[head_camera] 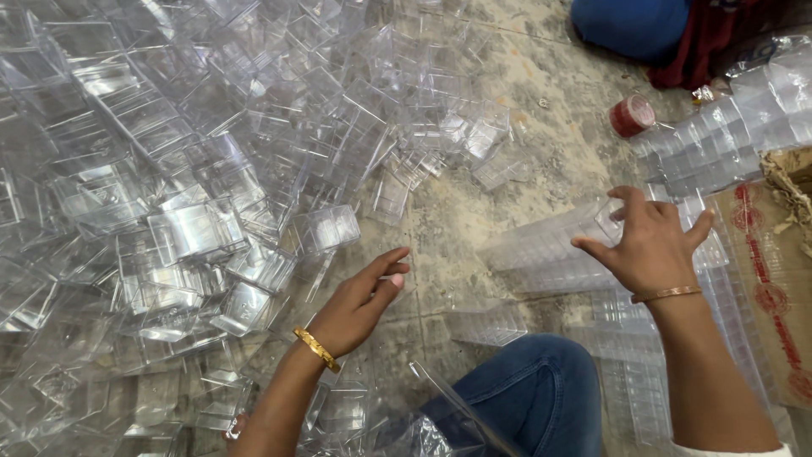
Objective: The person sits on the floor and repeatedly picks up small clear plastic containers, snaps them together into a longer stack, and places the assembled stack aside. The person handles the containers one at a time from a large pile on the floor.
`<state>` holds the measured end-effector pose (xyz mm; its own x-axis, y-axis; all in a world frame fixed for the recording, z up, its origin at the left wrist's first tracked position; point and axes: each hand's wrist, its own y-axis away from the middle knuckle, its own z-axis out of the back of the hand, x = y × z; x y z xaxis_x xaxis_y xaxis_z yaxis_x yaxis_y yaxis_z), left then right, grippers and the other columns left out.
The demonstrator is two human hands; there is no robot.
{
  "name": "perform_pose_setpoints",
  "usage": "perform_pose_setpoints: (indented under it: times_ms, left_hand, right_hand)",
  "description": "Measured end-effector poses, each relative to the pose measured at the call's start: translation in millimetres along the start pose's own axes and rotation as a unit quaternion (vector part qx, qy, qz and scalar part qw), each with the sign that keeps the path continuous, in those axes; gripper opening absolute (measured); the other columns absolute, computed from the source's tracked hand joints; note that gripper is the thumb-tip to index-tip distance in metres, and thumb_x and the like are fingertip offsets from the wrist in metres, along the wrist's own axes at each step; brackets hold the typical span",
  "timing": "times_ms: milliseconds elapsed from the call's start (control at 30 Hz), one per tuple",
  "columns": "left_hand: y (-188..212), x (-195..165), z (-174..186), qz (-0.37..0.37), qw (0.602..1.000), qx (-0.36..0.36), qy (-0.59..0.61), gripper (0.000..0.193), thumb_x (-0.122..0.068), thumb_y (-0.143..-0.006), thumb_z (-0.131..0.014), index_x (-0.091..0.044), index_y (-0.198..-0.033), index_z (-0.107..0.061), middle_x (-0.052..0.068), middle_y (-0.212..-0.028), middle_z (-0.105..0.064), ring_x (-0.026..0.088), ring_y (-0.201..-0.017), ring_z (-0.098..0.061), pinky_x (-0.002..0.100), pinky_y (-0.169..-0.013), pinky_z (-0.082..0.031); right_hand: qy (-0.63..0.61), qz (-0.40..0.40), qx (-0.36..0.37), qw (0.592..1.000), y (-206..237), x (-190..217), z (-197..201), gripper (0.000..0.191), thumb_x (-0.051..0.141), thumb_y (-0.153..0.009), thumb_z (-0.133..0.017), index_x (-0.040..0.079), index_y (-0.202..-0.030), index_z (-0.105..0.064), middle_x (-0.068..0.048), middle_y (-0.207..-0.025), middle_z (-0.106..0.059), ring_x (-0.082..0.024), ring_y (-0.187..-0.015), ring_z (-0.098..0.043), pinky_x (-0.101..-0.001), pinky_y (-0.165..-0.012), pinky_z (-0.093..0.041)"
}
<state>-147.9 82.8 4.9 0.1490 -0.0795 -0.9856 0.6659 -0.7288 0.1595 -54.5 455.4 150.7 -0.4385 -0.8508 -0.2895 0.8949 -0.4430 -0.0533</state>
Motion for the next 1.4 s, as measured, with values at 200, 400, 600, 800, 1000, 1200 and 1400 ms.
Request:
perform_pose_setpoints:
  times_ms: [200,400,600,800,1000,1200,1400]
  left_hand:
    - [1.6,-0.9,6.8,0.024,0.999,0.0,-0.028,0.057,-0.044,-0.099,-0.047,-0.018,-0.15,-0.046,0.009,-0.14,-0.065,0.025,-0.131,-0.062,0.038,-0.106,-0.047]
    - [3.1,-1.4,10.7,0.031,0.998,-0.001,-0.048,0.057,-0.044,-0.099,-0.047,-0.017,-0.149,-0.047,0.01,-0.141,-0.065,0.025,-0.132,-0.062,0.039,-0.106,-0.048]
    - [4.5,-3.5,15.8,0.034,0.997,-0.016,-0.066,0.055,-0.041,-0.098,-0.051,-0.016,-0.147,-0.05,0.01,-0.141,-0.065,0.025,-0.129,-0.064,0.04,-0.103,-0.051]
    - [5.3,-4.1,16.6,0.041,0.997,-0.005,-0.065,0.055,-0.04,-0.097,-0.053,-0.016,-0.146,-0.051,0.011,-0.14,-0.064,0.026,-0.126,-0.065,0.04,-0.1,-0.054]
    - [3.6,2.4,14.8,0.041,0.997,-0.006,-0.069,0.053,-0.037,-0.096,-0.055,-0.016,-0.145,-0.052,0.012,-0.138,-0.065,0.027,-0.122,-0.068,0.04,-0.1,-0.055]
    - [1.7,9.0,13.0,0.03,0.997,-0.011,-0.075,0.051,-0.037,-0.097,-0.055,-0.015,-0.144,-0.053,0.013,-0.137,-0.065,0.027,-0.122,-0.067,0.04,-0.099,-0.055]
    - [4.7,-16.2,24.9,-0.01,0.995,-0.051,-0.087,0.048,-0.035,-0.099,-0.055,-0.013,-0.142,-0.055,0.013,-0.136,-0.063,0.025,-0.118,-0.067,0.038,-0.096,-0.056]
  right_hand:
    - [0.032,-0.036,-0.026,0.999,2.5,-6.9,-16.9,0.095,0.069,-0.075,-0.077,0.01,-0.145,-0.051,-0.021,-0.124,-0.066,-0.04,-0.134,-0.049,-0.0838,-0.107,-0.003]
    - [-0.018,0.033,-0.119,0.992,19.2,23.3,1.0,0.099,0.056,-0.075,-0.079,0.005,-0.152,-0.044,-0.031,-0.14,-0.05,-0.048,-0.135,-0.041,-0.0823,-0.101,-0.008]
    - [-0.208,0.16,-0.166,0.95,97.1,101.6,-11.6,0.046,0.028,-0.089,-0.071,0.01,-0.13,-0.061,-0.018,-0.131,-0.061,-0.036,-0.129,-0.055,-0.049,-0.112,-0.043]
    - [-0.227,-0.003,0.155,0.961,112.9,114.4,-47.0,0.055,0.039,-0.09,-0.067,0.012,-0.137,-0.054,-0.024,-0.125,-0.062,-0.043,-0.112,-0.063,-0.0515,-0.095,-0.052]
    - [-0.247,-0.004,0.158,0.956,114.8,107.7,-59.7,0.051,0.04,-0.089,-0.065,0.018,-0.134,-0.057,-0.019,-0.126,-0.065,-0.039,-0.111,-0.067,-0.0491,-0.095,-0.055]
    - [-0.218,-0.003,0.193,0.957,105.2,91.2,-69.1,0.053,0.044,-0.084,-0.069,0.021,-0.131,-0.061,-0.016,-0.126,-0.068,-0.035,-0.115,-0.068,-0.0475,-0.096,-0.055]
    - [-0.15,-0.009,0.266,0.952,90.2,70.4,-69.1,0.057,0.052,-0.085,-0.067,0.024,-0.135,-0.061,-0.015,-0.13,-0.069,-0.034,-0.119,-0.067,-0.0448,-0.103,-0.053]
